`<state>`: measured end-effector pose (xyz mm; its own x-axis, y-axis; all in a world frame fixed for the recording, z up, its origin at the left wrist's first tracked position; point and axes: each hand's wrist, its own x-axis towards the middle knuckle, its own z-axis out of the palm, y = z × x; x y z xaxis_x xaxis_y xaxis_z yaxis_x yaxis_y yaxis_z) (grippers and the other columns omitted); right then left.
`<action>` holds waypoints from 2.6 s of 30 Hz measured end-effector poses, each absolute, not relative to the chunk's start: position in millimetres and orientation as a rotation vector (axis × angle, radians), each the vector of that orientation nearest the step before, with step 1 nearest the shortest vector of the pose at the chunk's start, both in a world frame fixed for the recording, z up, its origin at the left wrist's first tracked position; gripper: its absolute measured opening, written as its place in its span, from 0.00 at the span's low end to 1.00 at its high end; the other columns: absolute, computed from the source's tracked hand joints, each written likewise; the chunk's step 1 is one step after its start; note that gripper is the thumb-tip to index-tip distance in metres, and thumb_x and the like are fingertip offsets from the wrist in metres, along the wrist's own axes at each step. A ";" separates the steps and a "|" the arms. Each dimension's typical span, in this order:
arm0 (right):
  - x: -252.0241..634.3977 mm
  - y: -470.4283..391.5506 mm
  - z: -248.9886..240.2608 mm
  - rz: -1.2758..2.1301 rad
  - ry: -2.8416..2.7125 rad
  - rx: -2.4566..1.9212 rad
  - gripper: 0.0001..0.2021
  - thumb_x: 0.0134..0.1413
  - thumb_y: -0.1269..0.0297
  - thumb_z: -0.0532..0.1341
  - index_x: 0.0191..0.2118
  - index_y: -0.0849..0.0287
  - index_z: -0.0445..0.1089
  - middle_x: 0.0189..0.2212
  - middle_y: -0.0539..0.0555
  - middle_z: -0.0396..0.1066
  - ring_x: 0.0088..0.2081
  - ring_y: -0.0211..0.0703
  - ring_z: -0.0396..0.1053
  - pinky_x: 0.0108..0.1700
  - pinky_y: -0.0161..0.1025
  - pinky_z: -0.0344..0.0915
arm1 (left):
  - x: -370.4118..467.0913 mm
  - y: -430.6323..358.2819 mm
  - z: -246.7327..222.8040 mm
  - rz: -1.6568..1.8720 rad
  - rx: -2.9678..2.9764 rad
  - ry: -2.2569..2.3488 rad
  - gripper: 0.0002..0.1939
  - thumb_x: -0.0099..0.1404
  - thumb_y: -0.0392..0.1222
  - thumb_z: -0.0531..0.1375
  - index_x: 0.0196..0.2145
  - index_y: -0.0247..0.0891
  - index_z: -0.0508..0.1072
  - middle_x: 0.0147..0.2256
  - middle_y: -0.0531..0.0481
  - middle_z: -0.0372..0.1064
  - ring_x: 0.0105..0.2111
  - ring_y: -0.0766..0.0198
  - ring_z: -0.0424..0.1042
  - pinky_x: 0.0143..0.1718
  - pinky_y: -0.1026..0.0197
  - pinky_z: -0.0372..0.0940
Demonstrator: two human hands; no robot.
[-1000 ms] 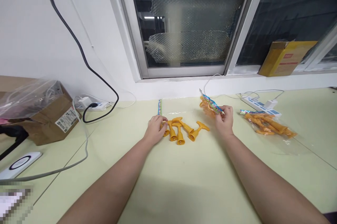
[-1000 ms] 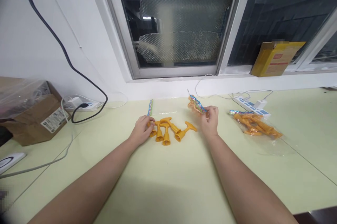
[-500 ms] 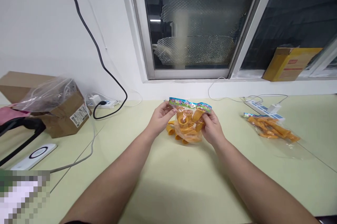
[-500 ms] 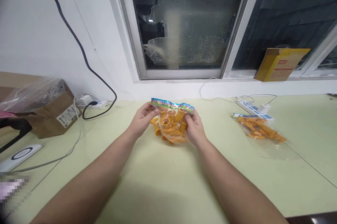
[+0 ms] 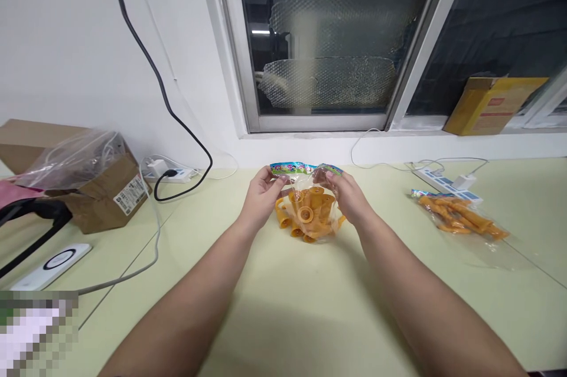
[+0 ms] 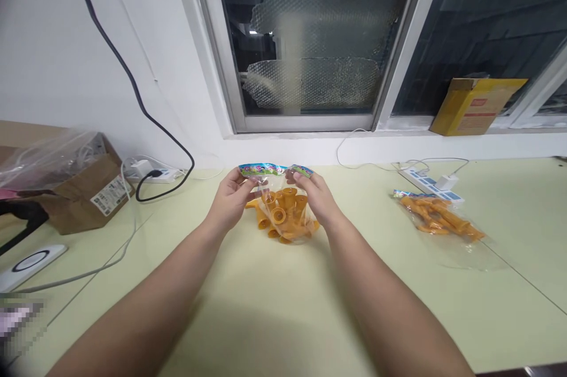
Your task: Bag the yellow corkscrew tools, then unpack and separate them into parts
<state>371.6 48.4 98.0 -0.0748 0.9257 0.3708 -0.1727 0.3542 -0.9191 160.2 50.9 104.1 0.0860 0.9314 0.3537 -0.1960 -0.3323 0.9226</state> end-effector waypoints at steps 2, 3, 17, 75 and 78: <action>373.5 42.7 107.9 1.006 -1.389 -0.789 0.16 0.59 0.48 0.63 0.42 0.55 0.79 0.42 0.53 0.79 0.49 0.50 0.74 0.59 0.50 0.64 | 160.4 47.1 108.5 1.456 1.385 0.775 0.18 0.62 0.52 0.68 0.44 0.40 0.72 0.48 0.46 0.73 0.46 0.58 0.76 0.46 0.50 0.77; 374.6 39.5 112.7 0.976 -1.412 -0.788 0.16 0.60 0.48 0.63 0.43 0.55 0.79 0.42 0.54 0.79 0.49 0.50 0.74 0.59 0.51 0.65 | 160.2 45.1 111.1 1.461 1.391 0.765 0.18 0.62 0.51 0.68 0.44 0.40 0.72 0.47 0.47 0.73 0.47 0.58 0.76 0.47 0.49 0.77; 383.9 14.0 143.7 0.997 -1.414 -0.733 0.15 0.62 0.47 0.63 0.46 0.49 0.76 0.48 0.52 0.77 0.48 0.47 0.76 0.57 0.52 0.67 | 154.2 26.6 140.1 1.554 1.576 0.781 0.14 0.64 0.48 0.67 0.43 0.40 0.74 0.38 0.48 0.74 0.39 0.63 0.75 0.37 0.62 0.73; 400.6 -22.5 174.3 0.676 -1.512 -0.596 0.13 0.61 0.48 0.65 0.44 0.49 0.75 0.49 0.51 0.75 0.49 0.46 0.74 0.42 0.46 0.83 | 143.7 -12.7 169.1 1.660 1.768 0.745 0.18 0.65 0.57 0.65 0.38 0.37 0.77 0.40 0.44 0.79 0.45 0.53 0.79 0.45 0.53 0.78; 400.5 -21.7 172.2 0.750 -1.616 -0.616 0.13 0.60 0.50 0.67 0.44 0.52 0.75 0.46 0.53 0.77 0.47 0.47 0.76 0.45 0.49 0.82 | 145.8 -10.6 166.9 1.604 1.741 0.709 0.17 0.66 0.57 0.64 0.35 0.38 0.75 0.41 0.44 0.78 0.48 0.51 0.79 0.43 0.53 0.79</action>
